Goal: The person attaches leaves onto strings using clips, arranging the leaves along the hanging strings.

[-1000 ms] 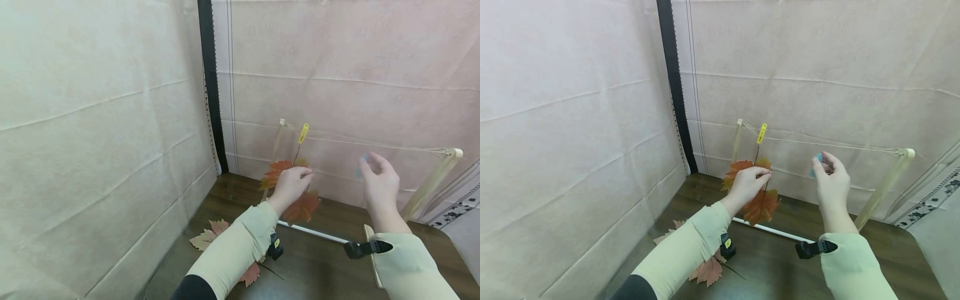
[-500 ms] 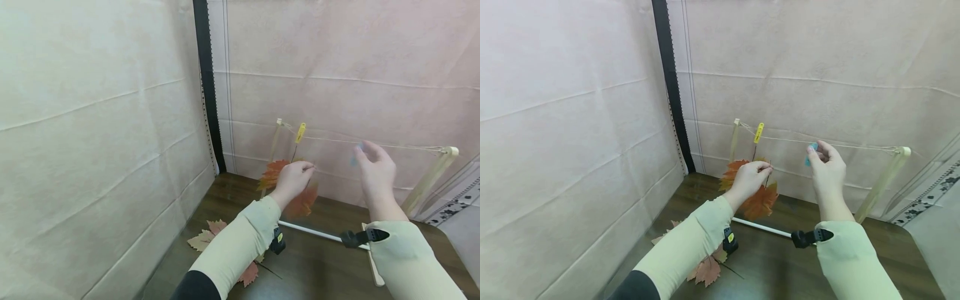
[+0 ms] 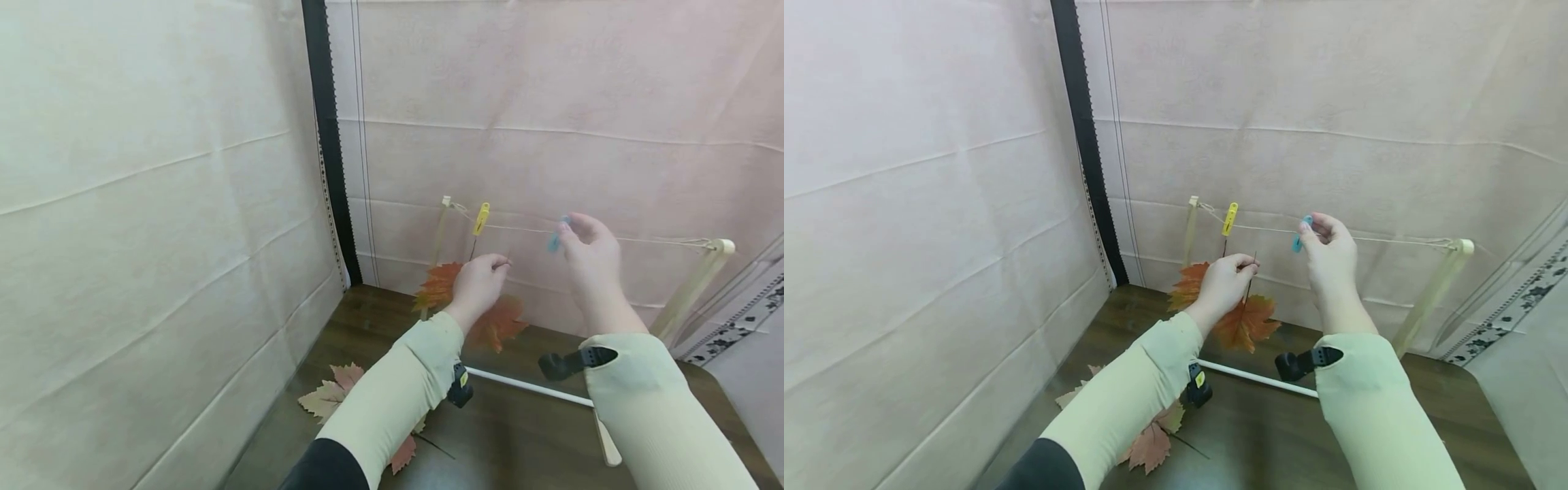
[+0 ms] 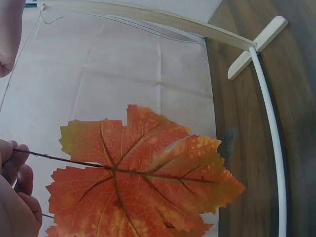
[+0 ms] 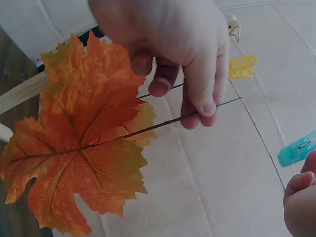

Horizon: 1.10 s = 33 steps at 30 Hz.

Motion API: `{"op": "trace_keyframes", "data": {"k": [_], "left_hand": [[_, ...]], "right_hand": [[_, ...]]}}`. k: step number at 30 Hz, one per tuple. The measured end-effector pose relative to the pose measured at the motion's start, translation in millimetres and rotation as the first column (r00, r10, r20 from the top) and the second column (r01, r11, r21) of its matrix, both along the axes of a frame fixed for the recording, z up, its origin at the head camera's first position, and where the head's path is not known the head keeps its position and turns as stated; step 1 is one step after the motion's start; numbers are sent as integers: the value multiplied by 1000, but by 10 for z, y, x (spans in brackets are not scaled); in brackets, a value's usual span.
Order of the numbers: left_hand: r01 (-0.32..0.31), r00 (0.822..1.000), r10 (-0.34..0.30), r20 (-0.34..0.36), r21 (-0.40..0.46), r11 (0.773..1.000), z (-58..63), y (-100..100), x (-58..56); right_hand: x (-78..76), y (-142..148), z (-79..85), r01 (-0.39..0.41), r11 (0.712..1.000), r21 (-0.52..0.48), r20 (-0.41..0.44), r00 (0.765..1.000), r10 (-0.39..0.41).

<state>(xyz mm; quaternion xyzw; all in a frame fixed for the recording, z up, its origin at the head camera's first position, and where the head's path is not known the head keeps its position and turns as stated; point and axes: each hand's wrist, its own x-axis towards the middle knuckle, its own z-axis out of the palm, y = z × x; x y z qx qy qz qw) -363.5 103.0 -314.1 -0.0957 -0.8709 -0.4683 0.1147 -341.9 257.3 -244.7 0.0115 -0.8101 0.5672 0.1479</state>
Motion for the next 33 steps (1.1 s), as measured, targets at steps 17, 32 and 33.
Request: {"op": "trace_keyframes", "data": {"k": [17,32,33], "left_hand": [[10,1000,-13,8,239,971,28,97,-148],[0,997,-34,76,410,912,50,156,-199],[-2,996,-33,77,414,910,50,159,-203]], "right_hand": [[-114,-138,161,-27,999,-30,-45,999,26],[-228,-238,189,-46,984,-171,-62,997,35],[-236,-249,184,-51,982,-181,-60,997,41]]}}
